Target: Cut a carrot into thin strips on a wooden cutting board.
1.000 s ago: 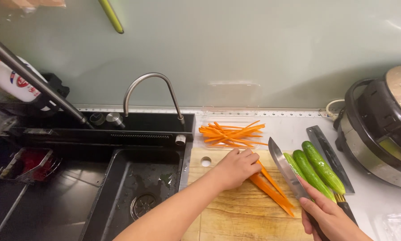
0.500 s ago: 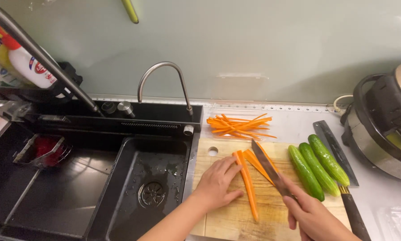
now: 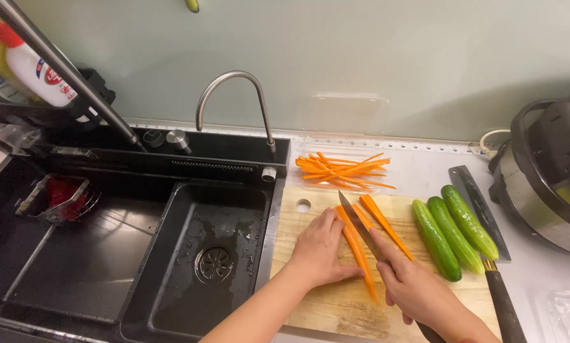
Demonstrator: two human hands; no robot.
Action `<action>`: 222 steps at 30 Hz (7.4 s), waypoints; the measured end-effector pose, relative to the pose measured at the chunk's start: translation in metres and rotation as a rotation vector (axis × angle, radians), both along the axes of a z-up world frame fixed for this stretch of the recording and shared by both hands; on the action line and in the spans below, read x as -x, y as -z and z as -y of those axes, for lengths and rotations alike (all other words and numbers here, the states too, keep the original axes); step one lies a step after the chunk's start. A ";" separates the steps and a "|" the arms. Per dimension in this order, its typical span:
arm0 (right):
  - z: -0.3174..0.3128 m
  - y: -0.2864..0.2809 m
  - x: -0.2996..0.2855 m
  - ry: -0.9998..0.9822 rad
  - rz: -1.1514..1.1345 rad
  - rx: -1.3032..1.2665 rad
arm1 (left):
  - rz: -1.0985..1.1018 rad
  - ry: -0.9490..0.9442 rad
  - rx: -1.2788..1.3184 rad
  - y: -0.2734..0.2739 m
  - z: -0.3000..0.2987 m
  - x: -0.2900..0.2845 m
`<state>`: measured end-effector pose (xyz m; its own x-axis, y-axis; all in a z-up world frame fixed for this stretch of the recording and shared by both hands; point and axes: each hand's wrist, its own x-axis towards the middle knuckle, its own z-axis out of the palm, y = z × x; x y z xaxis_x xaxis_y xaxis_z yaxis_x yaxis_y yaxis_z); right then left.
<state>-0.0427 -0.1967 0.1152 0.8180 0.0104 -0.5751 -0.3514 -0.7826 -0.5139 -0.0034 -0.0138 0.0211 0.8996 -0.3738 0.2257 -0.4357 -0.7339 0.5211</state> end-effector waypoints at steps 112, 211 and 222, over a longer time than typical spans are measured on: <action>0.017 -0.020 0.003 -0.080 -0.145 0.048 | 0.005 -0.284 0.145 0.049 -0.004 -0.045; -0.026 -0.012 -0.016 -0.135 -0.097 0.096 | -0.362 -0.438 0.046 0.049 -0.003 -0.088; -0.014 -0.035 -0.007 -0.171 -0.200 0.166 | -0.326 -0.413 0.045 0.048 -0.005 -0.084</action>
<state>-0.0359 -0.1825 0.1501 0.6833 0.0304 -0.7295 -0.2887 -0.9065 -0.3082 0.0802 -0.0088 -0.0272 0.9961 0.0306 -0.0827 0.0752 -0.7840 0.6162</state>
